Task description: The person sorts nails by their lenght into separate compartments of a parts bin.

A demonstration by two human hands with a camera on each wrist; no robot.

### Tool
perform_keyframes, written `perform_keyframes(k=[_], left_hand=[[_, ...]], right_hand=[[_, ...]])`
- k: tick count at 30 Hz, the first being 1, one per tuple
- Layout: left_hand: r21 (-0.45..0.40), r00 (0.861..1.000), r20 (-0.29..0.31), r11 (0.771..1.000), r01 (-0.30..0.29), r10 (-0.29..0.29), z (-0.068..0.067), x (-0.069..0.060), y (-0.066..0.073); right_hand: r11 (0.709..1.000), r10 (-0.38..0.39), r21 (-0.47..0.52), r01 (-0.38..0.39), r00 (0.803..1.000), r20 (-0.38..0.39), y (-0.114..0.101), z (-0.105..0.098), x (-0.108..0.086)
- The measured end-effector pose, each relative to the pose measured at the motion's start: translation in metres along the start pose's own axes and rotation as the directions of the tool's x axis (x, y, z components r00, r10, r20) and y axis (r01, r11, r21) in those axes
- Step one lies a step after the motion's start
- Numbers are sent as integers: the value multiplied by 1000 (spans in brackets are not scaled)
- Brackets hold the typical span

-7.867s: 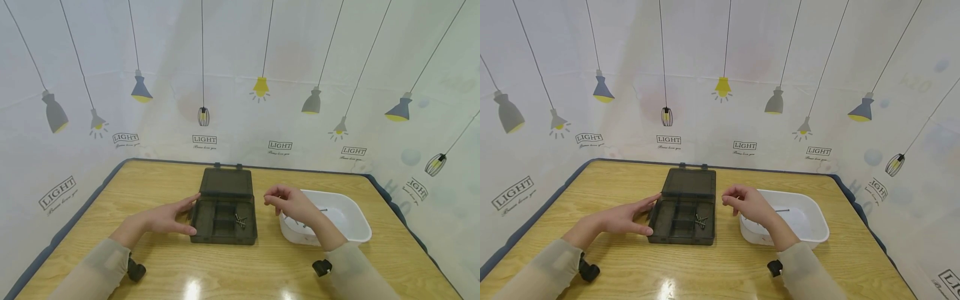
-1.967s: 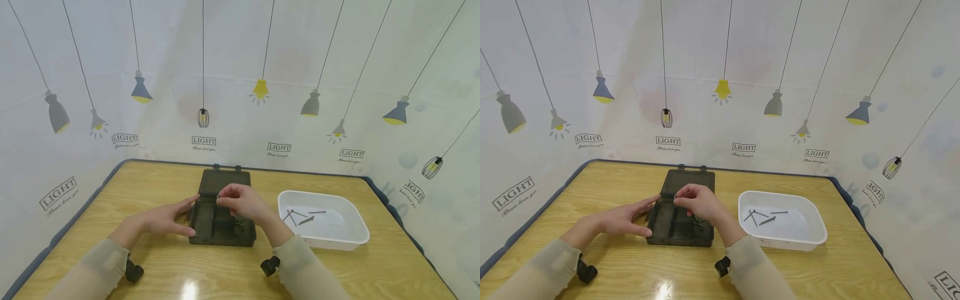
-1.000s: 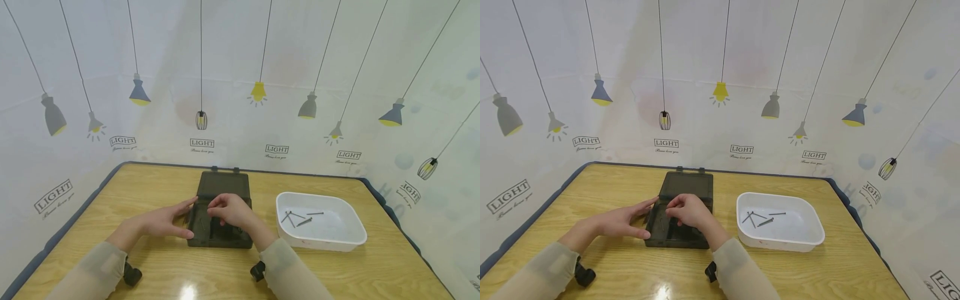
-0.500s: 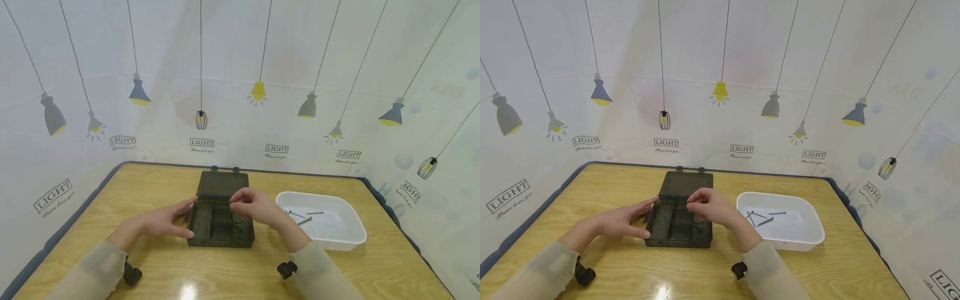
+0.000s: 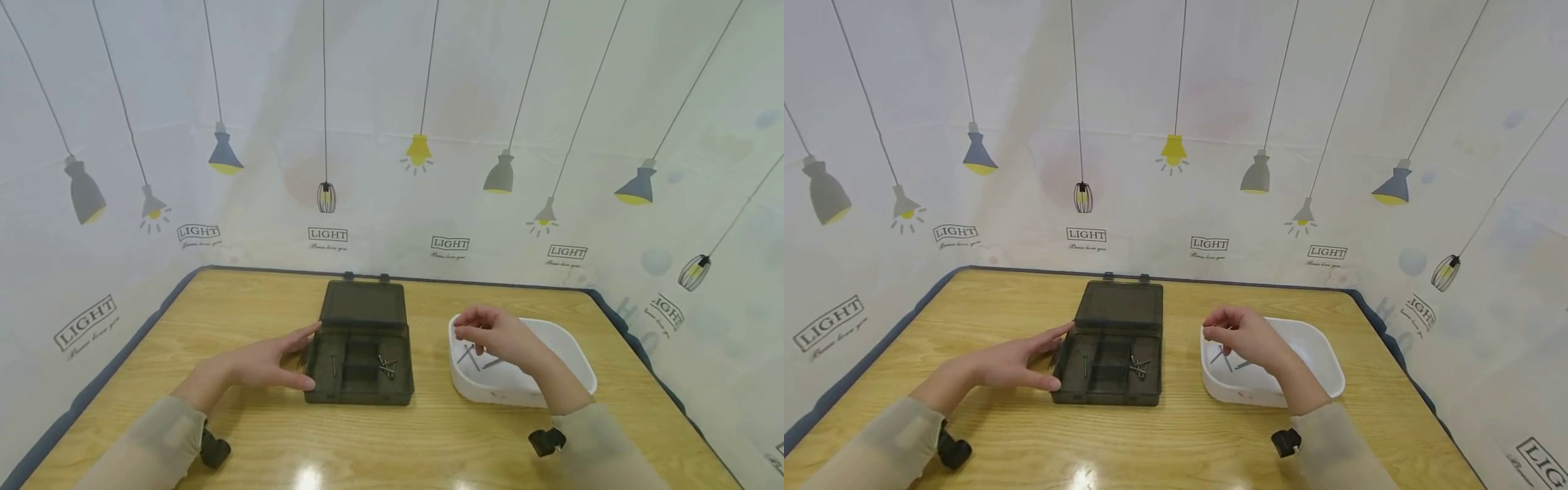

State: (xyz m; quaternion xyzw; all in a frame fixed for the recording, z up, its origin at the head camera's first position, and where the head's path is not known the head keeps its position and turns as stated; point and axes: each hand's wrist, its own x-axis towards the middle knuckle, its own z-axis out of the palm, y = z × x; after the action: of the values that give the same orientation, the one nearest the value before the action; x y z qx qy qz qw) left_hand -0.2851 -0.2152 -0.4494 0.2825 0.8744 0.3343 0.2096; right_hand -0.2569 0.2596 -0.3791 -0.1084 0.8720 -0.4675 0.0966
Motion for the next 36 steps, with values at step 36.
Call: perform_keyframes(k=[36], left_hand=[[-19,1000,1,1000,17,-17,0,-3,2]], right_hand=[[946,242,-218,-238,970,-9,87,-57,-12]])
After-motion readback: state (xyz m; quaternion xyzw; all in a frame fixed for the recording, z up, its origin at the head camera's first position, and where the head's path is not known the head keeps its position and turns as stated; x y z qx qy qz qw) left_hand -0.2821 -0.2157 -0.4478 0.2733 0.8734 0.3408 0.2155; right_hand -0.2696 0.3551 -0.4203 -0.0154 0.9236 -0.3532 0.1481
